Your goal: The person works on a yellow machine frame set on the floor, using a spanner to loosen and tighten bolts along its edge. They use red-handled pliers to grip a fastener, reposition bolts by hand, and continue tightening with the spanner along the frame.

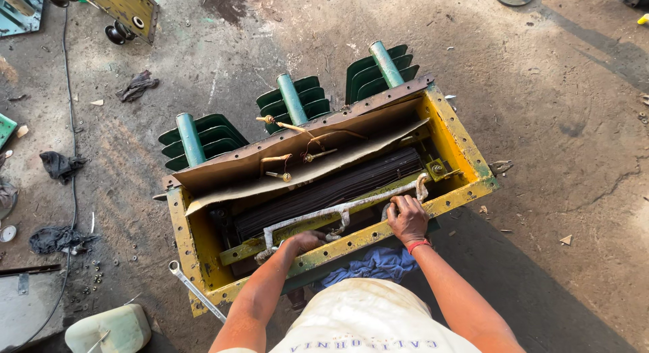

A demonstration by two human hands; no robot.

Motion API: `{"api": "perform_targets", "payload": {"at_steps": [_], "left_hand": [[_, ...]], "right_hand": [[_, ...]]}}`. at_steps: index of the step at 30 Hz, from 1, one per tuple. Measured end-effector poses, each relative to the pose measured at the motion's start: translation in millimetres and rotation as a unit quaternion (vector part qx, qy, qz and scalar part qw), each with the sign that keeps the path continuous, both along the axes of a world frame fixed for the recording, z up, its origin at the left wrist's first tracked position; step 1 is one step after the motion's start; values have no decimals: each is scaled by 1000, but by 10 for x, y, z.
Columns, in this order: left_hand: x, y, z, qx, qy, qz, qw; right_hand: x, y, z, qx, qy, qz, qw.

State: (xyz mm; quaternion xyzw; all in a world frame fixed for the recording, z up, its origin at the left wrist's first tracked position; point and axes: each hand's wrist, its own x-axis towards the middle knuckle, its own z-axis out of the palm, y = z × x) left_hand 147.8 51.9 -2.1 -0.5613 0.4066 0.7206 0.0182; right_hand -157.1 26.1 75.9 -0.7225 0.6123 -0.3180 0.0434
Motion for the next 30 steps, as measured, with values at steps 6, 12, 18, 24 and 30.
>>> {"api": "perform_targets", "payload": {"at_steps": [6, 12, 18, 24, 30], "left_hand": [[11, 1, -2, -4, -51, -54, 997], [18, -16, -5, -34, -38, -53, 997], [-10, 1, -29, -16, -93, -66, 993], [-6, -6, -11, -10, -36, -55, 998], [-25, -49, 11, -55, -119, -134, 982]], "right_hand": [[9, -4, -2, 0, -1, 0, 1000], [5, -4, -16, 2, -6, -2, 1000], [-23, -8, -34, 15, 1, -8, 1000], [-11, -7, -55, 7, 3, 0, 1000], [-52, -33, -57, 29, 17, -1, 999]]}}
